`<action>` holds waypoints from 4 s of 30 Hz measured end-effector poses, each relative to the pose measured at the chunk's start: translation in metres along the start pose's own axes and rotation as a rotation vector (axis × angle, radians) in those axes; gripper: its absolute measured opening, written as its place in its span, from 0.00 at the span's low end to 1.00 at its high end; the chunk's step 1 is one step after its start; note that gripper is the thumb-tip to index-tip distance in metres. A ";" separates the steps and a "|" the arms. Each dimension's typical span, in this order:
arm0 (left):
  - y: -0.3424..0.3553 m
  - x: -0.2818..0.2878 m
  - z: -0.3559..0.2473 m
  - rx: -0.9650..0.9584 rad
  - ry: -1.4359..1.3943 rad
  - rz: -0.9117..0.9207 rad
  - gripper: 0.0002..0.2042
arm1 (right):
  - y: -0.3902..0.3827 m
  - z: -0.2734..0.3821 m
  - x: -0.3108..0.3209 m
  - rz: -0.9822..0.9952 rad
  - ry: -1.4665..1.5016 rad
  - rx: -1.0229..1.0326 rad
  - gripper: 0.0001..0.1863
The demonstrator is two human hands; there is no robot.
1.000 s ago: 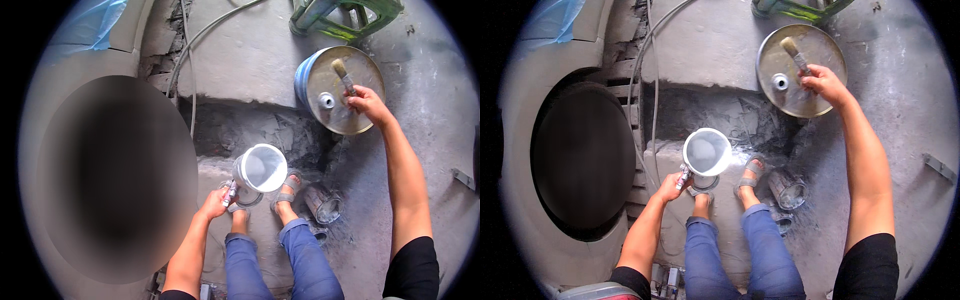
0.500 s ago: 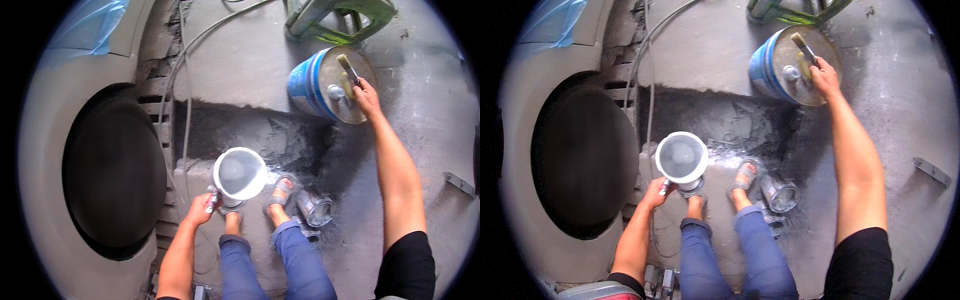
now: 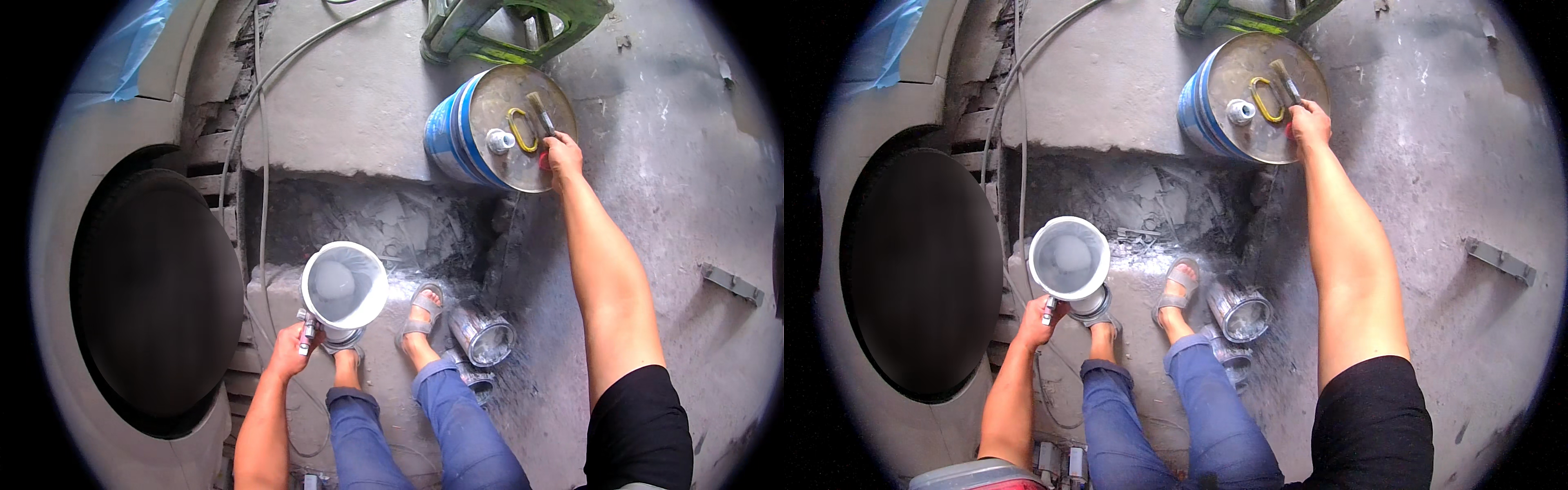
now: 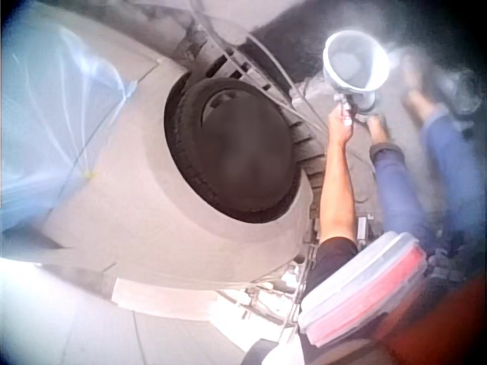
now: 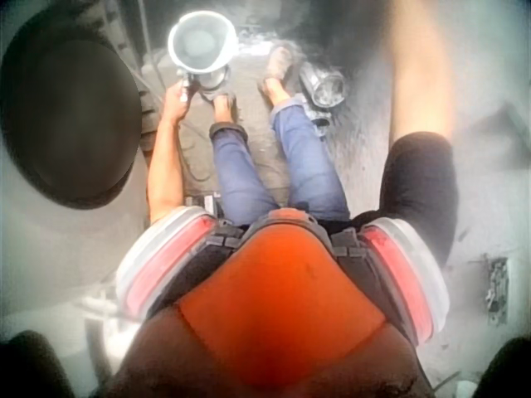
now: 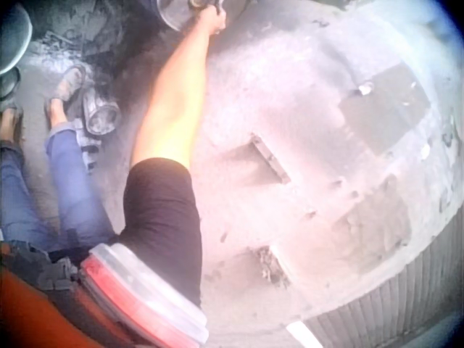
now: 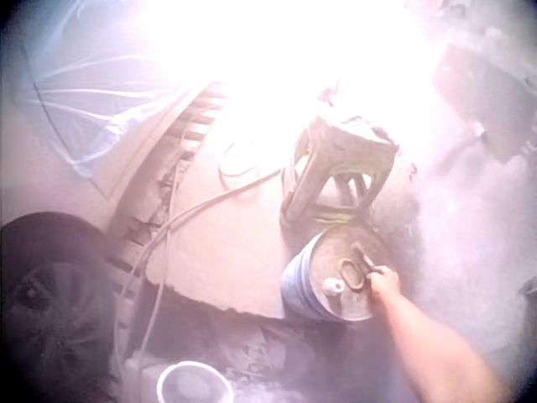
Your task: The person pours white paint from a large blue bucket into a spray gun cup using a funnel. They then use a brush to stir the paint in the cup and transfer additional paint from a smaller can into the cup, ensuring the mixture is ready for application.
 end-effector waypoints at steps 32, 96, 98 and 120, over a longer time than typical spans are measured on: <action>-0.001 0.015 -0.011 -0.237 0.371 -0.120 0.06 | -0.404 0.102 -0.098 0.810 -0.659 1.527 0.13; 0.015 -0.014 -0.014 -0.206 0.536 -0.128 0.08 | -0.344 0.103 -0.037 0.643 -0.505 1.268 0.07; 0.019 -0.017 -0.021 -0.225 0.536 -0.127 0.08 | -0.356 0.063 -0.060 0.808 -0.680 1.271 0.10; 0.011 -0.019 -0.004 -0.186 0.478 -0.044 0.04 | -0.318 0.071 -0.029 1.065 -0.001 0.162 0.14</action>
Point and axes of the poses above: each hand's wrist, its own y-axis towards the middle knuckle, its own x-axis out of the back of the hand, z = x × y, the point moved 9 cm from there along y, towards the middle knuckle
